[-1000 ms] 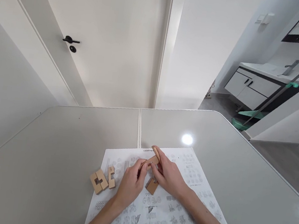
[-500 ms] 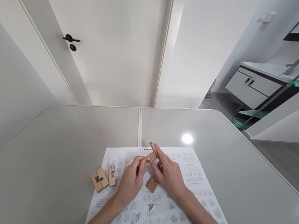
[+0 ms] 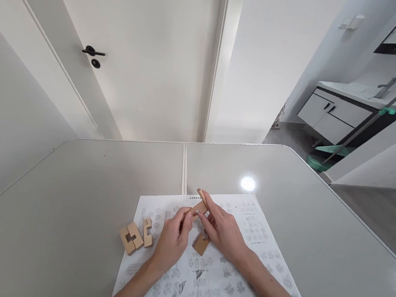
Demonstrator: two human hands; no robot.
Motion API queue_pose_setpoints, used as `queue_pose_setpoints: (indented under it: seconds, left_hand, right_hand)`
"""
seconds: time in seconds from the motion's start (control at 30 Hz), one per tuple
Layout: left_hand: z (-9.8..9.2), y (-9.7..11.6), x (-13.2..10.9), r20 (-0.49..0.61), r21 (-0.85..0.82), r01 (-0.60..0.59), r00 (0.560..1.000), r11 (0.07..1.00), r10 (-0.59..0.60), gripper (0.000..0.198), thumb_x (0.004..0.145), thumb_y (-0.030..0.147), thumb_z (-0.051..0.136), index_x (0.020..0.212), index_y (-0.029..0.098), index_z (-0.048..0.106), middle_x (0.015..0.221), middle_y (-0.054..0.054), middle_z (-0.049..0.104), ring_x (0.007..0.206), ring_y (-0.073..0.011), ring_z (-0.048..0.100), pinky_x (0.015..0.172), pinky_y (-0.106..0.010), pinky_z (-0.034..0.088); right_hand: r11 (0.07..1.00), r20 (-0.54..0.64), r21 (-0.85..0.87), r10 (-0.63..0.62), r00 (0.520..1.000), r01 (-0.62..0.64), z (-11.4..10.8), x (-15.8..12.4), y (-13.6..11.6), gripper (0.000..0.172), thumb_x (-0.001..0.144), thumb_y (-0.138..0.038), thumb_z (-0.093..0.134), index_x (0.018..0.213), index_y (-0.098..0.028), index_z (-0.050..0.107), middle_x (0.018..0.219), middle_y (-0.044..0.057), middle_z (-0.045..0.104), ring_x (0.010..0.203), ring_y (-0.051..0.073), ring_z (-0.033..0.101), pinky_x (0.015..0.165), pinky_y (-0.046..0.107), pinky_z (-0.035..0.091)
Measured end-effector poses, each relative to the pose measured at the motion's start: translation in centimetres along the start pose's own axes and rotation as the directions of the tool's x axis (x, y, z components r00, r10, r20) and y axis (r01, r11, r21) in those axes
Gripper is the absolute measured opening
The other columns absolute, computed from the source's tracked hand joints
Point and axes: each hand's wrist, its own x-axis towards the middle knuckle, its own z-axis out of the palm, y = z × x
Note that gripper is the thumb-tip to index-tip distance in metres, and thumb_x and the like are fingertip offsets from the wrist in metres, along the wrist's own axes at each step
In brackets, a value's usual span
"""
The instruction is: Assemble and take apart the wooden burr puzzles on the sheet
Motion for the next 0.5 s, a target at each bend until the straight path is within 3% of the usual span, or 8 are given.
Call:
queue_pose_setpoints:
  seconds: [0.23, 0.5]
  left_hand:
    - [0.08, -0.09, 0.04, 0.028, -0.020, -0.007, 1.000, 1.000, 0.007, 0.038, 0.107, 0.047, 0.036, 0.111, 0.018, 0.060, 0.063, 0.007, 0.041, 0.052, -0.0123, 0.031, 0.052, -0.025, 0.026]
    - [0.25, -0.24, 0.04, -0.006, -0.034, -0.004, 1.000, 0.999, 0.004, 0.035, 0.107, 0.046, 0.037, 0.108, 0.019, 0.059, 0.060, 0.008, 0.035, 0.052, -0.0119, 0.030, 0.052, -0.025, 0.024]
  right_hand:
    - [0.982, -0.031, -0.106, -0.158, 0.987, 0.154, 0.33, 0.10, -0.25, 0.045, 0.113, -0.031, 0.029, 0.156, -0.026, 0.040, 0.074, 0.000, 0.064, 0.054, 0.013, 0.053, 0.050, 0.022, 0.041]
    - [0.976, -0.045, -0.113, -0.193, 0.980, 0.187, 0.29, 0.05, -0.03, 0.047, 0.112, -0.027, 0.029, 0.159, -0.027, 0.033, 0.076, 0.000, 0.064, 0.055, 0.014, 0.054, 0.051, 0.022, 0.043]
